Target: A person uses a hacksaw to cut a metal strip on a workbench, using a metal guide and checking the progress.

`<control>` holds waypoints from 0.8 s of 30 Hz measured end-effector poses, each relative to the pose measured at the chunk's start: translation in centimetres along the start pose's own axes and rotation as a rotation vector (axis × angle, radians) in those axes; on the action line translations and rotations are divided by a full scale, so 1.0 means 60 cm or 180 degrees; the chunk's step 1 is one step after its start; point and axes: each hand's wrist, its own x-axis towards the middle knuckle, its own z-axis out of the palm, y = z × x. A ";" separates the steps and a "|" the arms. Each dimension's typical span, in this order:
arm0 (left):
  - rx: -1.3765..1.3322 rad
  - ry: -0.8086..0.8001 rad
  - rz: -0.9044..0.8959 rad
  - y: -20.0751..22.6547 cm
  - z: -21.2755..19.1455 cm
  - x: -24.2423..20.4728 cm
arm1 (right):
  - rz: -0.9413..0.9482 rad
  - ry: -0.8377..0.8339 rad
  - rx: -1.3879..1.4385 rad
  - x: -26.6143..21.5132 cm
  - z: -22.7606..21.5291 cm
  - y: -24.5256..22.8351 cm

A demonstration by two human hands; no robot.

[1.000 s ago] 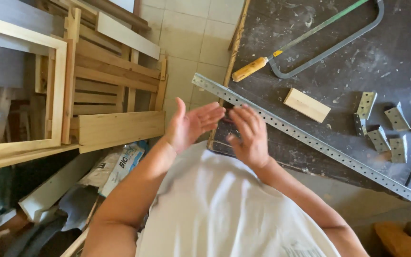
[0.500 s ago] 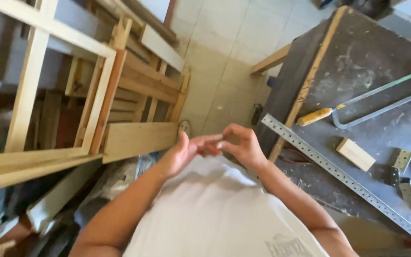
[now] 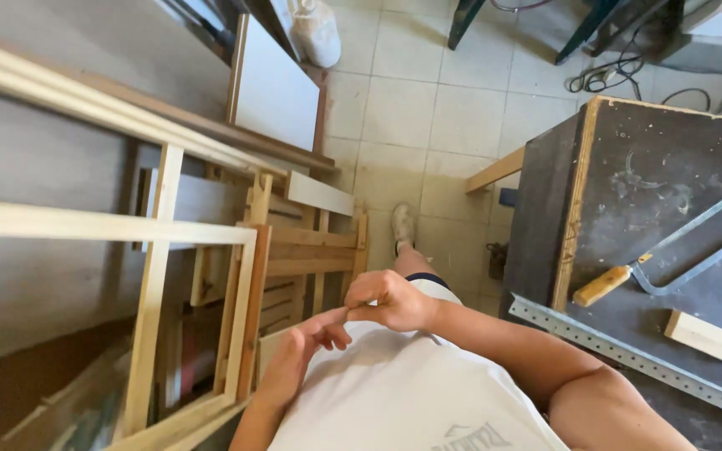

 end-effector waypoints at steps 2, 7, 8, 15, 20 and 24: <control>0.0110 -0.0111 -0.0075 0.020 -0.019 0.050 | 0.0154 0.0000 0.0269 0.029 -0.041 0.018; 0.0300 -0.0077 -0.0396 0.090 -0.044 0.255 | 0.0285 0.0182 0.0683 0.110 -0.202 0.102; 0.0306 -0.0044 -0.0499 0.112 -0.042 0.307 | 0.0434 0.0248 0.0706 0.125 -0.243 0.120; 0.0120 -0.0281 -0.0779 0.199 -0.097 0.646 | 0.1005 0.0785 0.1168 0.251 -0.546 0.163; 0.0097 -0.0191 -0.0514 0.241 -0.157 0.813 | 0.0943 0.1045 0.1179 0.368 -0.695 0.160; 0.0501 -0.0015 -0.0682 0.317 -0.202 0.965 | 0.0819 0.1251 0.0955 0.479 -0.815 0.172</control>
